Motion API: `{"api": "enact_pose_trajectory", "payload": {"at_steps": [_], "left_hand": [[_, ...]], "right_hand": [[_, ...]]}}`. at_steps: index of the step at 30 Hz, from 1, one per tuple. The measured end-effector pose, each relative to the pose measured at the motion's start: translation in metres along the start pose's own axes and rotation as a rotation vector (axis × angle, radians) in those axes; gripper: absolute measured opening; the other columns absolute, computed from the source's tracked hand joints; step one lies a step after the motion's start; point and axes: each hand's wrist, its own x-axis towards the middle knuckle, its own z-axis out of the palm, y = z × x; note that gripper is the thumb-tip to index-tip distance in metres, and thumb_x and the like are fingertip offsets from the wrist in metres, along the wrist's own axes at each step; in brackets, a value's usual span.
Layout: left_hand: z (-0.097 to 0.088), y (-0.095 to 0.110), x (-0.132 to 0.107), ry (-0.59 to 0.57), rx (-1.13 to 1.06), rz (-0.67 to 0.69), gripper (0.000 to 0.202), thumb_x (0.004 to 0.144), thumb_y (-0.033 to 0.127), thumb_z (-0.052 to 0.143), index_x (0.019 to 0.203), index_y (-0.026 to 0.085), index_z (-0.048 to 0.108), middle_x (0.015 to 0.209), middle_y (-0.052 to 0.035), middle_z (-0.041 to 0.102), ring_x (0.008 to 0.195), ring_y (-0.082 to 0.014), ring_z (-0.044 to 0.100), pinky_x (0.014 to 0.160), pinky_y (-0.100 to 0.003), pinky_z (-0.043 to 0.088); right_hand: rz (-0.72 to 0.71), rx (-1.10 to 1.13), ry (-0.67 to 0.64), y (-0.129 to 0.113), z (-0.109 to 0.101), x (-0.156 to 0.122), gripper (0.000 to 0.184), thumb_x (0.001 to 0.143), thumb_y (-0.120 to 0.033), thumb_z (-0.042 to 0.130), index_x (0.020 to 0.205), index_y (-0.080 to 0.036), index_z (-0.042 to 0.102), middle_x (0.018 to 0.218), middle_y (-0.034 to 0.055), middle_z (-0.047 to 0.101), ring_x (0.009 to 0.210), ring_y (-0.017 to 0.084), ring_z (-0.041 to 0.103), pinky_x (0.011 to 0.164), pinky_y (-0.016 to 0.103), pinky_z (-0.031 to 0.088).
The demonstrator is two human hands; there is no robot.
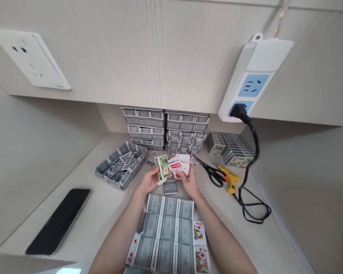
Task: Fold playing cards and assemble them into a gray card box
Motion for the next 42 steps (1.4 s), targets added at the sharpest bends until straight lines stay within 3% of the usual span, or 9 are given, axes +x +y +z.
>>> {"api": "enact_pose_trajectory", "payload": {"at_steps": [3, 5, 8, 12, 16, 20, 27, 37, 42], "left_hand": [[-0.001, -0.002, 0.000, -0.022, 0.033, -0.004, 0.026, 0.072, 0.021, 0.058, 0.096, 0.012, 0.059, 0.084, -0.0082, 0.068, 0.071, -0.0206, 0.064, 0.066, -0.031, 0.048], [-0.001, -0.002, 0.001, -0.037, 0.041, -0.018, 0.025, 0.071, 0.021, 0.059, 0.093, 0.011, 0.060, 0.083, -0.0083, 0.068, 0.072, -0.0209, 0.064, 0.069, -0.032, 0.048], [-0.001, -0.004, 0.001, -0.040, 0.049, -0.030, 0.024, 0.070, 0.020, 0.059, 0.093, 0.011, 0.060, 0.085, -0.0088, 0.068, 0.075, -0.0216, 0.064, 0.072, -0.033, 0.047], [0.000, -0.005, 0.001, -0.040, 0.048, -0.033, 0.026, 0.071, 0.021, 0.059, 0.095, 0.011, 0.060, 0.089, -0.0099, 0.067, 0.081, -0.0231, 0.063, 0.073, -0.033, 0.047], [0.002, -0.004, 0.001, -0.056, 0.030, -0.022, 0.030, 0.072, 0.022, 0.057, 0.100, 0.011, 0.058, 0.098, -0.0113, 0.065, 0.089, -0.0250, 0.061, 0.077, -0.036, 0.046], [0.003, -0.003, 0.002, -0.053, 0.002, -0.015, 0.034, 0.074, 0.022, 0.055, 0.106, 0.011, 0.056, 0.104, -0.0116, 0.063, 0.094, -0.0245, 0.059, 0.083, -0.037, 0.044], [0.008, 0.002, 0.003, 0.006, -0.043, 0.044, 0.038, 0.078, 0.029, 0.050, 0.111, 0.010, 0.051, 0.110, -0.0150, 0.059, 0.100, -0.0272, 0.056, 0.084, -0.041, 0.044], [0.007, 0.009, 0.003, 0.131, -0.010, 0.122, 0.034, 0.079, 0.028, 0.048, 0.106, 0.009, 0.054, 0.104, -0.0145, 0.062, 0.091, -0.0249, 0.060, 0.075, -0.036, 0.048], [0.007, 0.008, 0.003, 0.142, -0.018, 0.122, 0.035, 0.078, 0.028, 0.049, 0.106, 0.008, 0.054, 0.104, -0.0147, 0.062, 0.088, -0.0244, 0.061, 0.072, -0.035, 0.049]], "right_hand": [[-0.088, -0.049, 0.044, 0.001, 0.001, 0.001, 0.053, 0.070, -0.029, 0.060, 0.115, -0.018, 0.036, 0.108, 0.0105, 0.055, 0.096, 0.021, 0.054, 0.082, 0.036, 0.044], [-0.108, -0.073, 0.003, 0.002, 0.000, 0.002, 0.057, 0.070, -0.028, 0.060, 0.119, -0.019, 0.032, 0.113, 0.0110, 0.051, 0.100, 0.021, 0.053, 0.086, 0.037, 0.042], [-0.119, -0.101, -0.048, 0.000, 0.000, 0.003, 0.059, 0.069, -0.028, 0.061, 0.120, -0.020, 0.033, 0.113, 0.0104, 0.050, 0.099, 0.021, 0.052, 0.088, 0.039, 0.041], [-0.163, -0.118, -0.020, -0.004, 0.000, 0.002, 0.065, 0.065, -0.026, 0.066, 0.120, -0.020, 0.034, 0.108, 0.0098, 0.051, 0.097, 0.022, 0.052, 0.086, 0.039, 0.041], [-0.185, -0.094, -0.018, -0.004, 0.001, 0.002, 0.062, 0.064, -0.027, 0.068, 0.117, -0.020, 0.036, 0.096, 0.0069, 0.054, 0.089, 0.021, 0.055, 0.082, 0.039, 0.044], [-0.177, -0.082, 0.002, -0.002, 0.002, 0.002, 0.054, 0.065, -0.030, 0.067, 0.110, -0.020, 0.040, 0.097, 0.0070, 0.055, 0.090, 0.020, 0.055, 0.081, 0.038, 0.044], [-0.187, -0.185, 0.056, -0.003, -0.001, 0.006, 0.027, 0.068, -0.033, 0.063, 0.088, -0.019, 0.053, 0.092, 0.0064, 0.058, 0.088, 0.020, 0.054, 0.081, 0.037, 0.043], [-0.132, -0.169, 0.037, 0.010, -0.002, 0.006, 0.044, 0.072, -0.029, 0.057, 0.111, -0.020, 0.039, 0.107, 0.0100, 0.053, 0.097, 0.020, 0.053, 0.085, 0.039, 0.041], [-0.040, -0.164, 0.064, 0.013, -0.002, 0.008, 0.043, 0.071, -0.027, 0.056, 0.109, -0.019, 0.037, 0.092, 0.0081, 0.059, 0.079, 0.021, 0.058, 0.072, 0.036, 0.047]]}}
